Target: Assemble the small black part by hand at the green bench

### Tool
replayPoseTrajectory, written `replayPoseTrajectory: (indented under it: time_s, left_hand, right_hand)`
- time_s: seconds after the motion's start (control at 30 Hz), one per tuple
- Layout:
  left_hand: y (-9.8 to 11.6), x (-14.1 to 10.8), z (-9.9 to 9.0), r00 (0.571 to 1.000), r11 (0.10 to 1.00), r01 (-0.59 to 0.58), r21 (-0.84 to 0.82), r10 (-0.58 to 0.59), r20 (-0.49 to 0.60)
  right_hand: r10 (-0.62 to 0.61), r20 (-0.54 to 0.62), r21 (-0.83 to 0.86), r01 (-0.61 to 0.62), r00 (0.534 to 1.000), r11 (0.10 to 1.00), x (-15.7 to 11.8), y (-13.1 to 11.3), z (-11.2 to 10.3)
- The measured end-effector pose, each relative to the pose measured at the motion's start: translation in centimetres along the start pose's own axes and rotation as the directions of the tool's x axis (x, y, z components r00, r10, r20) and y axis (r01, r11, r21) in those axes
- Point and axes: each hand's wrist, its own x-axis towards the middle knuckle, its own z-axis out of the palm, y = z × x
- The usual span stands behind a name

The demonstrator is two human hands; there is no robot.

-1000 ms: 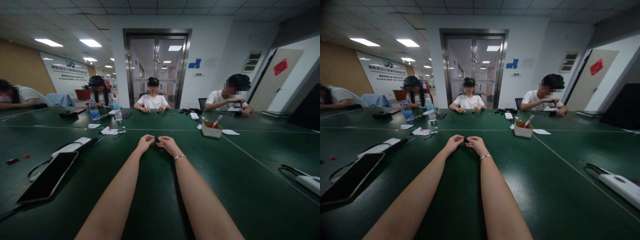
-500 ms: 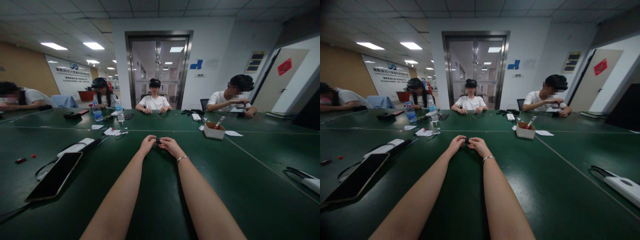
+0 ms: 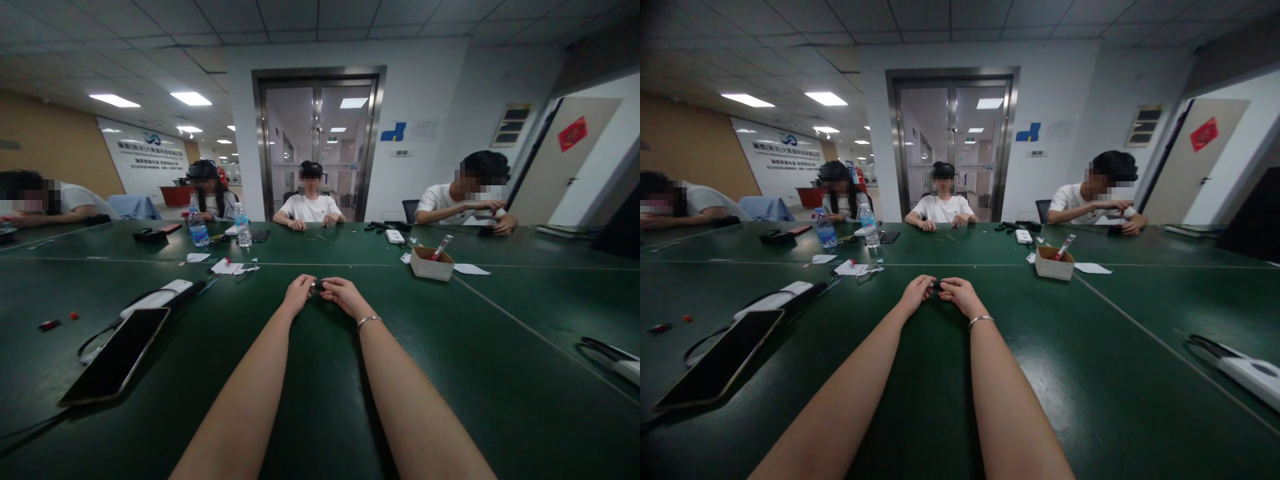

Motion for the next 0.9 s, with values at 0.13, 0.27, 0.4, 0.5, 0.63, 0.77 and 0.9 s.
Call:
replayPoseTrajectory:
  time_s: [0.13, 0.27, 0.4, 0.5, 0.63, 0.77, 0.9]
  left_hand:
    - [0.32, -0.21, 0.02, 1.0, 1.0, 0.003, 0.009, -0.003, -0.004]
    - [0.49, -0.29, 0.02, 1.0, 1.0, 0.011, 0.019, -0.011, -0.001]
    - [0.46, -0.31, -0.03, 1.0, 1.0, 0.006, 0.022, -0.006, -0.007]
    - [0.34, -0.31, -0.07, 1.0, 1.0, 0.018, 0.015, -0.017, -0.009]
    - [0.35, -0.33, -0.06, 1.0, 1.0, 0.016, 0.02, -0.015, -0.015]
    - [0.45, -0.33, 0.0, 1.0, 0.999, 0.019, 0.03, -0.019, -0.013]
    - [0.27, -0.26, -0.04, 0.999, 0.999, 0.018, 0.038, -0.017, -0.04]
  right_hand:
    - [-0.005, 0.011, 0.002, 0.005, 1.0, 1.0, -0.06, -0.02, -0.01]
    - [-0.001, 0.017, 0.002, 0.001, 1.0, 1.0, -0.15, -0.11, 0.04]
    - [0.002, 0.011, 0.001, -0.002, 1.0, 1.0, -0.32, -0.26, 0.17]
    - [0.003, 0.015, 0.008, -0.003, 1.0, 1.0, -0.4, -0.31, 0.21]
    - [-0.001, 0.017, 0.011, 0.001, 1.0, 1.0, -0.45, -0.35, 0.22]
    - [0.009, 0.011, 0.01, -0.009, 1.0, 1.0, -0.56, -0.49, 0.34]
    - [0.012, 0.003, 0.01, -0.012, 1.0, 1.0, -0.56, -0.53, 0.42]
